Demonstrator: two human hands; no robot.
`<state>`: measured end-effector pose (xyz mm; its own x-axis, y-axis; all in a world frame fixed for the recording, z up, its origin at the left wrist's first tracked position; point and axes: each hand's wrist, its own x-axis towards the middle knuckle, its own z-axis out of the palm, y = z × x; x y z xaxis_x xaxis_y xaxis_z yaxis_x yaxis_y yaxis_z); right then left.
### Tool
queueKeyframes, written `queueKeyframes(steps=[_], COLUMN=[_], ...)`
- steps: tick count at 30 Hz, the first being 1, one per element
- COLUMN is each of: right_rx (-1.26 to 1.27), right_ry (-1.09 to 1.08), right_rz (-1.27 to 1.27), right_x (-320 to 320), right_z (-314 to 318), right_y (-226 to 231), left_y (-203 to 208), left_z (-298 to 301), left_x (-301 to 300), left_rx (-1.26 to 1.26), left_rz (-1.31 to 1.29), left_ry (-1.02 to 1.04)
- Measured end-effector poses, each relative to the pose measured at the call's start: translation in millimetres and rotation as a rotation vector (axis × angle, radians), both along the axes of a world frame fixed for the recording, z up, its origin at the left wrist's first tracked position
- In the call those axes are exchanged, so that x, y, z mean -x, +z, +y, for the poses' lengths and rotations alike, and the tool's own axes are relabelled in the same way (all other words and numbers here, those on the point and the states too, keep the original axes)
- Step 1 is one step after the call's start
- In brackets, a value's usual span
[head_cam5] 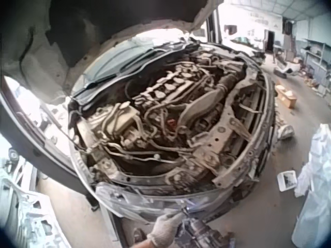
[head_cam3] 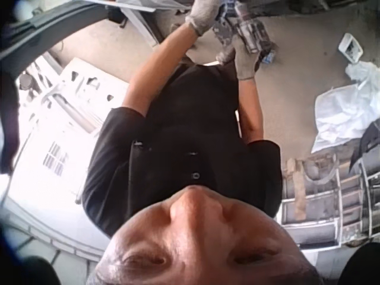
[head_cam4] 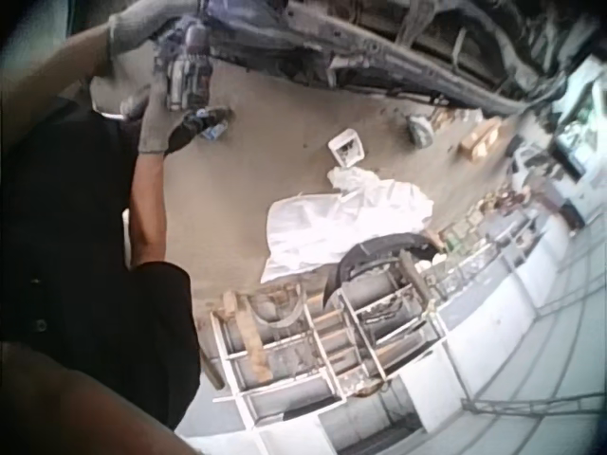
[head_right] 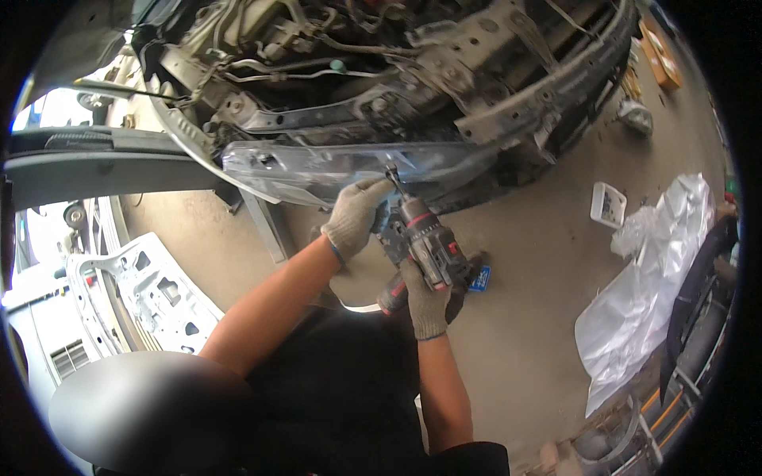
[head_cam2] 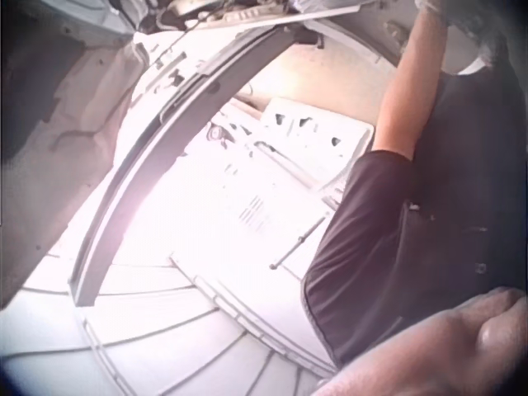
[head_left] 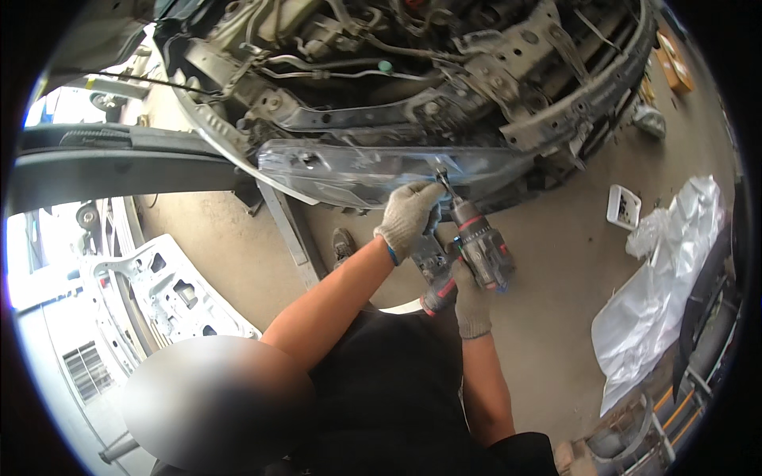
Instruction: The person closes the car hood, then sits on the floor to prepare a headlight assembly using a screwdriver and an impact driver. They then install the headlight onto the front of the car, securing it with screws.
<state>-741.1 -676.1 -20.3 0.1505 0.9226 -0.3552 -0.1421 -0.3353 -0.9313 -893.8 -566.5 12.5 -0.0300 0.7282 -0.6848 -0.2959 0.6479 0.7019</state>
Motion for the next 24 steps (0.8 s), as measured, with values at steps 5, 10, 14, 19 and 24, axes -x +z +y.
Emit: queueKeyframes(steps=[5,10,14,19,24], right_rx=[-0.06,0.018,-0.015,0.071,-0.067], right_ry=[0.048,0.202,0.315,0.385,0.399], right_rz=[-0.067,-0.014,-0.01,-0.069,-0.082], right_x=[21.8,55.4,76.4,105.8,126.9], right_z=[-2.0,-1.4,3.7,16.7,20.6], right_y=[19.6,24.4,12.3,28.9,31.4], left_y=[18.9,25.3,28.2,24.6,12.2], left_z=[-14.0,-31.5,-39.6,-47.2,-48.5], left_x=[33.6,77.7,109.4,142.5,165.3], left_rx=[0.002,-0.049,-0.097,-0.124,-0.12], left_rz=[-0.024,0.001,0.019,0.01,0.032], left_ry=[0.045,0.165,0.202,0.253,0.27])
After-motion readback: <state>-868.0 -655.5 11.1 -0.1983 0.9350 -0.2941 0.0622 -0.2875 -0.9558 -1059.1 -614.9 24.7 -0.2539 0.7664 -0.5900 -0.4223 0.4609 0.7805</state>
